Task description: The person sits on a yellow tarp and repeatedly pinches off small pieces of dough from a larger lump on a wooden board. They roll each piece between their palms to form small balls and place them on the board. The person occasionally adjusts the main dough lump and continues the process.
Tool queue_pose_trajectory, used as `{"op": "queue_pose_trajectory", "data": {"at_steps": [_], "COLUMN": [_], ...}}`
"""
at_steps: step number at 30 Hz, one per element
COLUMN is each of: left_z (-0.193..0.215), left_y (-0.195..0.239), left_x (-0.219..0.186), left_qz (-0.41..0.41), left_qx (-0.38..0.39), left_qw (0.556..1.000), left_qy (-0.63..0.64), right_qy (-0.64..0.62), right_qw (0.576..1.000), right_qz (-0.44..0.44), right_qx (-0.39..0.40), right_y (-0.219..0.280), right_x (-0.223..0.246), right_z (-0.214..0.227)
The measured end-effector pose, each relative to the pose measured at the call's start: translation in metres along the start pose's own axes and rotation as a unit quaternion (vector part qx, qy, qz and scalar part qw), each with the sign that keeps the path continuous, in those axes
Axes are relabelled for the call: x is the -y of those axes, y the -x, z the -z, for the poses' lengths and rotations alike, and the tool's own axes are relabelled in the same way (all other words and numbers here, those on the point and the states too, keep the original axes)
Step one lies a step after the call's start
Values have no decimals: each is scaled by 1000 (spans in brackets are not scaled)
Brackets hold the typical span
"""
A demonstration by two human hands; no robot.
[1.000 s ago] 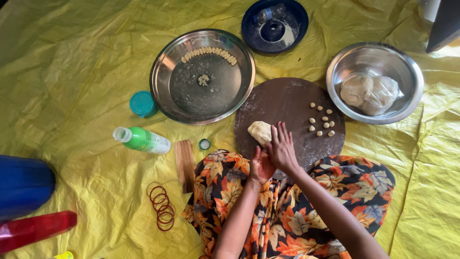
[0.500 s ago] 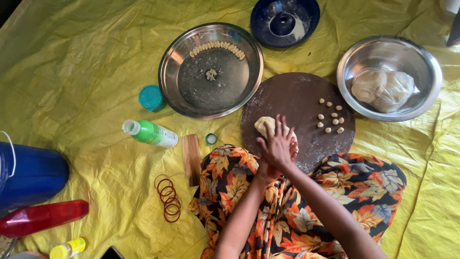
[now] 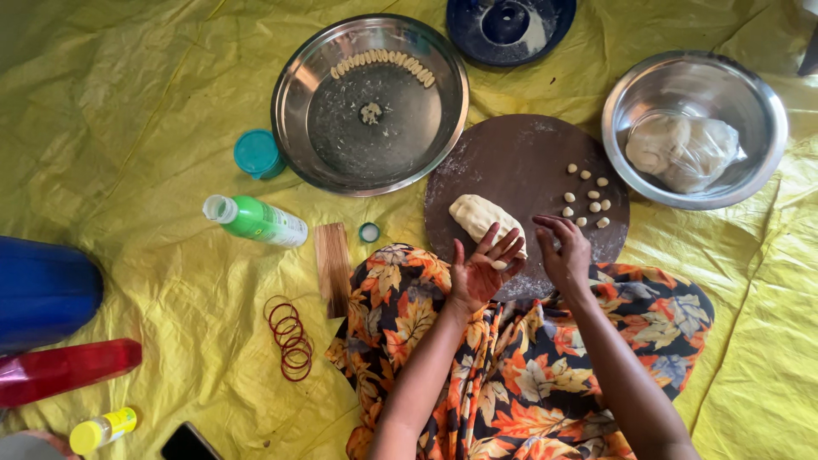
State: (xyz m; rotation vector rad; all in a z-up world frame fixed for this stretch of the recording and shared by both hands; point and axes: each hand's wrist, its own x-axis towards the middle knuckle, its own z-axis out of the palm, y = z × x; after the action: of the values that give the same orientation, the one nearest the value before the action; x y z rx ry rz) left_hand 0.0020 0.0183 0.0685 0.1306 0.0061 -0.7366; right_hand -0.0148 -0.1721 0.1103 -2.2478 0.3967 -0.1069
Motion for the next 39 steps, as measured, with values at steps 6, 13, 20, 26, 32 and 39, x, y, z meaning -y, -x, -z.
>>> {"op": "queue_pose_trajectory", "data": {"at_steps": [6, 13, 20, 26, 32, 39], "left_z": [1, 18, 88, 99, 79, 83], "left_y": [-4, 1, -13, -9, -12, -10], "left_x": [1, -3, 19, 25, 20, 22], "left_qz": [-7, -19, 22, 53, 66, 48], "left_qx": [5, 15, -168, -216, -227, -198], "left_qw": [1000, 998, 967, 933, 916, 904], "left_qy": [-8, -59, -189, -282, -325, -375], "right_qy": [72, 85, 40, 90, 211, 201], "right_qw": [980, 967, 983, 982, 966, 965], "right_qz": [152, 236, 152, 107, 116, 4], "right_qx": [111, 54, 95, 125, 94, 167], "right_y": [26, 29, 24, 26, 29, 32], "right_x": [32, 53, 42, 30, 22, 6], "right_z": [4, -5, 2, -6, -6, -9]}}
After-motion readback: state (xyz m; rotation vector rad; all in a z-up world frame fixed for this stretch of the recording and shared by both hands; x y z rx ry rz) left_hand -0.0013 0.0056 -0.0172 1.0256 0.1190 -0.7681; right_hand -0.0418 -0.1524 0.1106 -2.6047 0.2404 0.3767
